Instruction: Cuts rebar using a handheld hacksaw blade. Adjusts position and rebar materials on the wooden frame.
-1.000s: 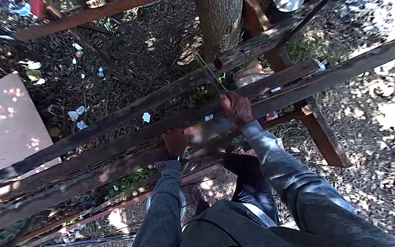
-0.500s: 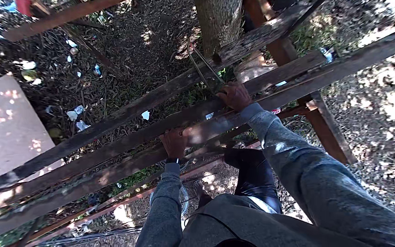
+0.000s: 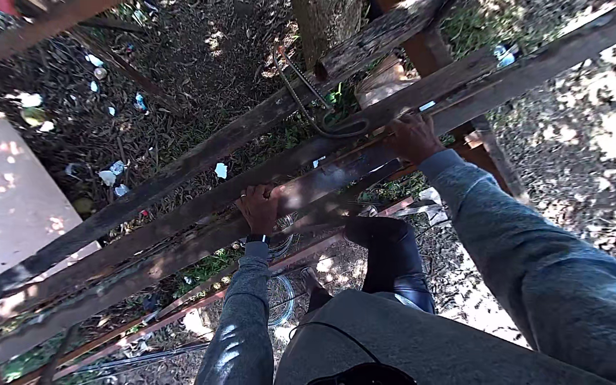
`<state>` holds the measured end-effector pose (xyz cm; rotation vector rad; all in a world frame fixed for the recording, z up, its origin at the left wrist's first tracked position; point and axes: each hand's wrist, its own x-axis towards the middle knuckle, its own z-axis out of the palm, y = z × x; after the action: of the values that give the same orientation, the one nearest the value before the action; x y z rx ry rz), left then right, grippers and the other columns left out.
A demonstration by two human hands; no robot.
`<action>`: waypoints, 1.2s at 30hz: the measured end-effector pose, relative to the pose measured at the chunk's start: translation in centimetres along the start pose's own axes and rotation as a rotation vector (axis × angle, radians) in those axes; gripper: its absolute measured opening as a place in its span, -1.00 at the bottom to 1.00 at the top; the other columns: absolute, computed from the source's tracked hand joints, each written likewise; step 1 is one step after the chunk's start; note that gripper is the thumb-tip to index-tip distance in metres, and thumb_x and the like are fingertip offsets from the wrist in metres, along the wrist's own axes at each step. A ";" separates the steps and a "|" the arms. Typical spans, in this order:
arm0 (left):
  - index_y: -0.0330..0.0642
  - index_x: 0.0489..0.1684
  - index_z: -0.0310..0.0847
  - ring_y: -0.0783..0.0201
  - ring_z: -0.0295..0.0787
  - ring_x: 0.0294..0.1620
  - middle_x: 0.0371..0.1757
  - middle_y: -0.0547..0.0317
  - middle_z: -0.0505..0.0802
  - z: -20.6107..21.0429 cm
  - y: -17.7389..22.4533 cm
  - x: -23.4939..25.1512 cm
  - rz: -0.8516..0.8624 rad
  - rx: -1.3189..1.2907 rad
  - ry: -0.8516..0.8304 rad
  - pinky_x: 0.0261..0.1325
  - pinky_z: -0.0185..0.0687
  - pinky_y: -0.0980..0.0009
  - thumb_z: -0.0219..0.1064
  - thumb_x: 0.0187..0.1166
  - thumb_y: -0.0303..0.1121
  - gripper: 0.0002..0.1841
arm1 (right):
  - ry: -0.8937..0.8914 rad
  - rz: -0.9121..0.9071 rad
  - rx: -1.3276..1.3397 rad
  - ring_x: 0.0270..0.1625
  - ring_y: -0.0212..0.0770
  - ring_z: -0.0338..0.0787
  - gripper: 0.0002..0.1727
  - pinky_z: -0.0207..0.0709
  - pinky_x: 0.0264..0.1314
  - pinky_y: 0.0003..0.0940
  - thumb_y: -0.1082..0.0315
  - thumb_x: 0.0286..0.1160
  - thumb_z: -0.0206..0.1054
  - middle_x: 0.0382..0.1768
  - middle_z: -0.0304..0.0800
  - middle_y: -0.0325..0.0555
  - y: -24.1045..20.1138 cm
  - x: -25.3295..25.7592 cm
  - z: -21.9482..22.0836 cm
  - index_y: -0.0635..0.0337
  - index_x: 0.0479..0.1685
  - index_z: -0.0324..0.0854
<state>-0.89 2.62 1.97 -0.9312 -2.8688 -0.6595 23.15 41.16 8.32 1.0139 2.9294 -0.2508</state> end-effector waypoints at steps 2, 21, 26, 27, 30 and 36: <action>0.16 -0.29 0.81 0.11 0.68 0.02 -0.18 0.24 0.79 -0.3 0.3 0.2 -0.021 -0.015 0.009 0.25 0.43 -0.05 0.23 0.38 0.54 -0.36 | 0.002 -0.063 -0.011 0.40 0.39 0.64 -0.78 0.27 0.55 0.53 0.25 0.60 0.38 0.19 0.76 0.25 0.6 0.6 -0.5 0.07 0.11 0.74; 0.17 -0.25 0.76 0.15 0.75 -0.06 -0.13 0.24 0.83 0.3 10.7 1.2 0.066 -0.089 -0.153 0.19 0.49 -0.17 0.16 0.47 0.52 -0.38 | 0.073 -0.118 -0.013 0.49 0.29 0.65 -0.77 0.44 0.56 0.33 0.26 0.76 0.25 0.31 0.78 0.12 12.0 0.2 -3.3 -0.04 0.17 0.77; 0.15 -0.26 0.77 0.16 0.77 -0.08 -0.19 0.26 0.84 1.2 11.6 1.9 0.032 -0.046 -0.246 0.22 0.55 -0.15 0.17 0.45 0.53 -0.36 | 0.002 -0.092 -0.022 0.41 0.37 0.68 -0.78 0.47 0.48 0.41 0.23 0.75 0.28 0.24 0.79 0.19 13.2 0.5 -2.7 -0.03 0.17 0.77; 0.13 -0.29 0.76 0.12 0.77 -0.09 -0.20 0.23 0.84 1.0 11.6 1.9 0.027 -0.040 -0.267 0.17 0.56 -0.17 0.16 0.45 0.53 -0.35 | 0.000 -0.099 -0.024 0.41 0.35 0.68 -0.78 0.47 0.49 0.40 0.25 0.75 0.27 0.22 0.79 0.19 13.3 0.4 -2.6 -0.03 0.18 0.77; 0.10 -0.27 0.74 0.04 0.78 -0.11 -0.21 0.15 0.83 0.3 11.5 1.9 0.027 -0.030 -0.318 0.01 0.62 -0.20 0.12 0.46 0.55 -0.32 | -0.004 -0.120 -0.032 0.41 0.37 0.67 -0.78 0.46 0.47 0.41 0.27 0.76 0.24 0.20 0.79 0.21 13.3 -0.2 -2.1 0.01 0.18 0.74; 0.10 -0.25 0.68 0.01 0.76 -0.26 -0.34 0.12 0.81 -0.2 11.2 2.0 0.052 -0.103 -0.318 -0.14 0.61 -0.22 0.16 0.42 0.56 -0.32 | -0.018 -0.107 -0.028 0.42 0.33 0.66 -0.82 0.49 0.43 0.42 0.28 0.71 0.29 0.22 0.79 0.13 13.7 -1.7 -1.3 0.02 0.12 0.74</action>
<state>3.81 11.79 6.76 -1.2227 -3.0925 -0.7192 33.00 50.91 7.82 0.8488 2.9659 -0.2195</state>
